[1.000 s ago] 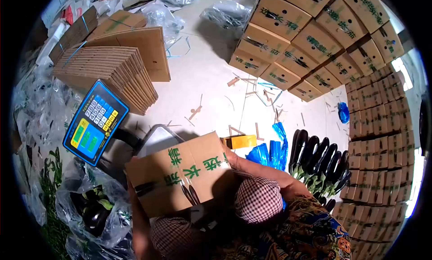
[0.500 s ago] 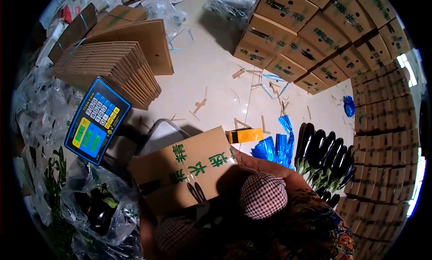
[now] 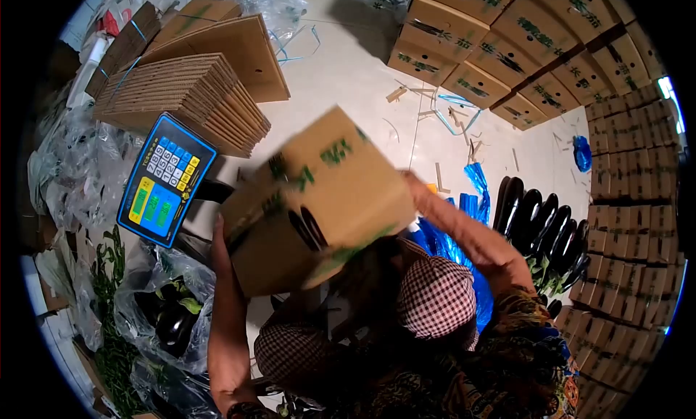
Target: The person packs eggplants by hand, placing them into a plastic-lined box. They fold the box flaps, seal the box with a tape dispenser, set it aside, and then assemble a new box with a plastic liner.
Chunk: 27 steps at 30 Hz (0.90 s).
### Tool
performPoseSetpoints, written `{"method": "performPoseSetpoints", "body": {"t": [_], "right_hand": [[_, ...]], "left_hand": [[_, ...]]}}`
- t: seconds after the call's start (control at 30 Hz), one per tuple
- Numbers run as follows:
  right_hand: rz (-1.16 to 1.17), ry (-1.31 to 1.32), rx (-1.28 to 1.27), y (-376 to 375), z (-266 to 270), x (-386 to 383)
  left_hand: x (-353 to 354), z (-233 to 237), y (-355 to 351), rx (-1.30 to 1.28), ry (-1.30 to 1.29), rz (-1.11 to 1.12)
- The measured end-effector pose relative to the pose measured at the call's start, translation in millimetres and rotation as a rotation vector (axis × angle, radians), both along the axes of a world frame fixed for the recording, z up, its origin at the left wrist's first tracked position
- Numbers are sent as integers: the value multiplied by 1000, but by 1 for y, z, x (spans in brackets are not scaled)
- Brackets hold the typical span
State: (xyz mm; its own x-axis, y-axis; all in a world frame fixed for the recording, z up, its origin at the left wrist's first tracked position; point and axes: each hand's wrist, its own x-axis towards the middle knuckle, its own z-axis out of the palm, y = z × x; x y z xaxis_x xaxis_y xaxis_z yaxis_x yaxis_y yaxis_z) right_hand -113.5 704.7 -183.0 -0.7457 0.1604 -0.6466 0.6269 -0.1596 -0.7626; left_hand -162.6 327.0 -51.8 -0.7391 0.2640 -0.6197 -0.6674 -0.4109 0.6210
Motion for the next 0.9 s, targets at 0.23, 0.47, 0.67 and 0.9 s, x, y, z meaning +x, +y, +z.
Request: {"method": "performPoseSetpoints", "body": {"t": [0.23,0.47,0.67,0.9], "right_hand": [[-213,273,-342,80,106,-92],[162,416,235,5,23,-100],[374,441,819,-17,6,-106],[314,505,952,-2,-12,-132]], "left_hand": [[-78,-73,53,204,67,-150],[-118,-111,145,-513,320,-346],[-124,-139,168,-542,396,-257],[-133,-124,222,-266,299,-204]]}}
